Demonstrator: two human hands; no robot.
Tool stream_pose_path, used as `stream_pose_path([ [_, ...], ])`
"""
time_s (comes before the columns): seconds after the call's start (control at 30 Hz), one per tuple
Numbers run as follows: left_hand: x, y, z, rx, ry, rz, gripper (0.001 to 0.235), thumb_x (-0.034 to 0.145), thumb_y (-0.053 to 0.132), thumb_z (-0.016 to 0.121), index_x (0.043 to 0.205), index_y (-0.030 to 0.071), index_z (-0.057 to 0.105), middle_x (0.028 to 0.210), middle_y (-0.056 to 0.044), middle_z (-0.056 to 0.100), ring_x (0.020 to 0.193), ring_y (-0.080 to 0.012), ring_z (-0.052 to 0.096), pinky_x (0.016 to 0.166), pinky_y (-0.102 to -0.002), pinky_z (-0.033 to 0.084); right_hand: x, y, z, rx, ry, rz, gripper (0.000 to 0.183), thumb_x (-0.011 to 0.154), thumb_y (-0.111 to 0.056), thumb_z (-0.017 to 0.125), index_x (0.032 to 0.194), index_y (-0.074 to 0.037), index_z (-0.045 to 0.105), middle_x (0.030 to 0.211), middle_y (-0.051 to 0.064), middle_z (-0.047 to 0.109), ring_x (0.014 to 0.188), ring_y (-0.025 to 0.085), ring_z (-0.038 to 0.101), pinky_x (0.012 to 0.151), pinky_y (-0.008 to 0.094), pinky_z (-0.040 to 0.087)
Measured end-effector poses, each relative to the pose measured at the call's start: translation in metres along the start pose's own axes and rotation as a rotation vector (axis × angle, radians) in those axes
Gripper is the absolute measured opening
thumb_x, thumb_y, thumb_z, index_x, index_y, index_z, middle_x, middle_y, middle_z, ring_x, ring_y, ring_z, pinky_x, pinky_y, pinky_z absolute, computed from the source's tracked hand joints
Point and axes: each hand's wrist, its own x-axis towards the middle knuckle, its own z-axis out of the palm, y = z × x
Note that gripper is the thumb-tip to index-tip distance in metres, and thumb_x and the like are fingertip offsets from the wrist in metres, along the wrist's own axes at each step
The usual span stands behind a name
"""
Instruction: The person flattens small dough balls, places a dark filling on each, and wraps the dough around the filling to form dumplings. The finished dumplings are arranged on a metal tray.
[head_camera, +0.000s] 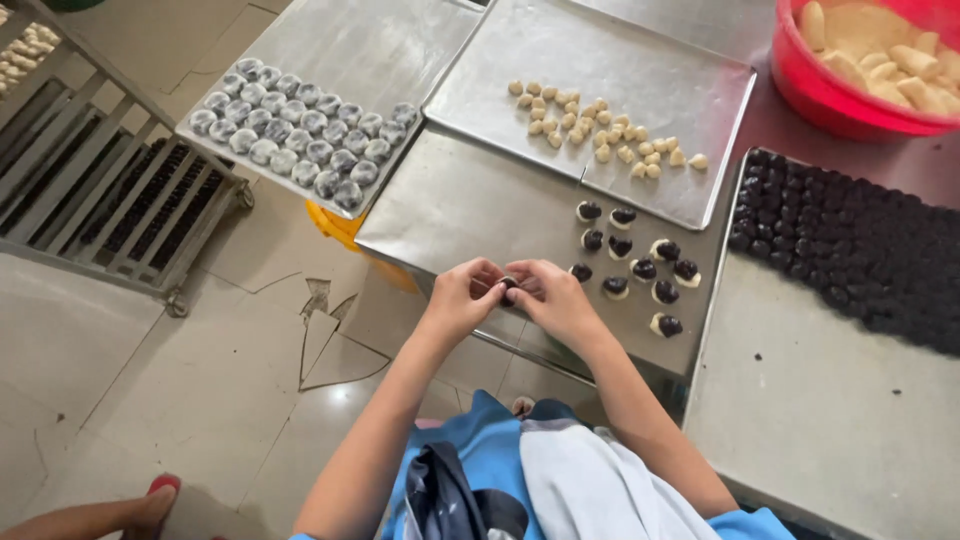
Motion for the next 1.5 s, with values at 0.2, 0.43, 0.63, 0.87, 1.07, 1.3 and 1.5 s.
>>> stream_pose_path([
  [0.2, 0.038, -0.020, -0.007, 0.018, -0.095, 0.003, 0.016, 0.079, 0.021, 0.070, 0.093, 0.012, 0.069, 0.083, -0.012, 0.070, 0.077, -0.0254, 0.070, 0.067, -0.034, 0.056, 0.035, 0.026, 0.008, -0.118, 0.010, 0.055, 0.014, 0.081, -0.014, 0.068, 0.095, -0.011, 0.068, 0.079, 0.007, 0.063, 0.076, 0.022, 0.067, 0.068, 0.033, 0.056],
  [0.43, 0.087, -0.044, -0.012, 0.055, -0.315, 0.015, 0.026, 0.070, 0.020, 0.076, 0.094, 0.010, 0.069, 0.081, -0.013, 0.068, 0.075, -0.0239, 0.068, 0.067, -0.033, 0.056, 0.043, 0.042, 0.028, -0.274, 0.241, 0.094, 0.011, 0.075, -0.017, 0.071, 0.082, -0.014, 0.064, 0.070, 0.003, 0.058, 0.070, 0.022, 0.063, 0.065, 0.032, 0.052],
  [0.63, 0.122, -0.045, -0.023, 0.170, -0.523, 0.180, 0.013, 0.069, 0.017, 0.075, 0.079, 0.014, 0.068, 0.066, -0.005, 0.065, 0.062, -0.0185, 0.066, 0.057, -0.029, 0.054, 0.018, -0.006, 0.050, -0.351, 0.342, 0.080, 0.024, 0.080, -0.011, 0.067, 0.103, -0.008, 0.060, 0.093, 0.005, 0.055, 0.086, 0.024, 0.063, 0.071, 0.032, 0.054],
  [0.87, 0.124, -0.029, -0.049, -0.008, -0.752, 0.030, 0.032, 0.075, 0.013, 0.077, 0.104, 0.004, 0.067, 0.089, -0.017, 0.068, 0.081, -0.0299, 0.070, 0.072, -0.038, 0.057, 0.024, -0.016, 0.055, -0.179, 0.562, 0.263, 0.011, 0.081, -0.015, 0.070, 0.092, -0.013, 0.066, 0.077, 0.003, 0.061, 0.070, 0.020, 0.065, 0.060, 0.029, 0.054],
  [1.07, 0.128, -0.050, -0.025, -0.045, -0.590, 0.108, 0.021, 0.073, 0.011, 0.078, 0.093, 0.010, 0.070, 0.080, -0.007, 0.062, 0.074, -0.0203, 0.068, 0.067, -0.028, 0.057, 0.025, -0.020, 0.068, -0.304, 0.588, 0.198, 0.015, 0.079, -0.007, 0.069, 0.092, -0.009, 0.061, 0.078, 0.003, 0.058, 0.074, 0.022, 0.065, 0.064, 0.031, 0.053],
  [1.3, 0.110, -0.038, -0.036, 0.042, -0.348, 0.307, 0.033, 0.073, 0.004, 0.074, 0.105, 0.011, 0.070, 0.095, -0.012, 0.061, 0.084, -0.0285, 0.067, 0.071, -0.035, 0.059, 0.028, -0.016, 0.050, -0.323, 0.523, 0.032, 0.021, 0.079, -0.015, 0.074, 0.090, -0.010, 0.057, 0.083, 0.002, 0.056, 0.080, 0.021, 0.063, 0.070, 0.032, 0.054],
  [1.5, 0.063, -0.022, -0.021, -0.116, -0.172, 0.175, 0.022, 0.079, 0.002, 0.073, 0.100, 0.003, 0.067, 0.091, -0.009, 0.058, 0.081, -0.0214, 0.068, 0.074, -0.029, 0.058, 0.032, -0.005, 0.028, -0.197, 0.424, -0.148, 0.012, 0.078, -0.005, 0.073, 0.087, -0.008, 0.067, 0.077, 0.003, 0.061, 0.071, 0.021, 0.065, 0.065, 0.029, 0.054],
])
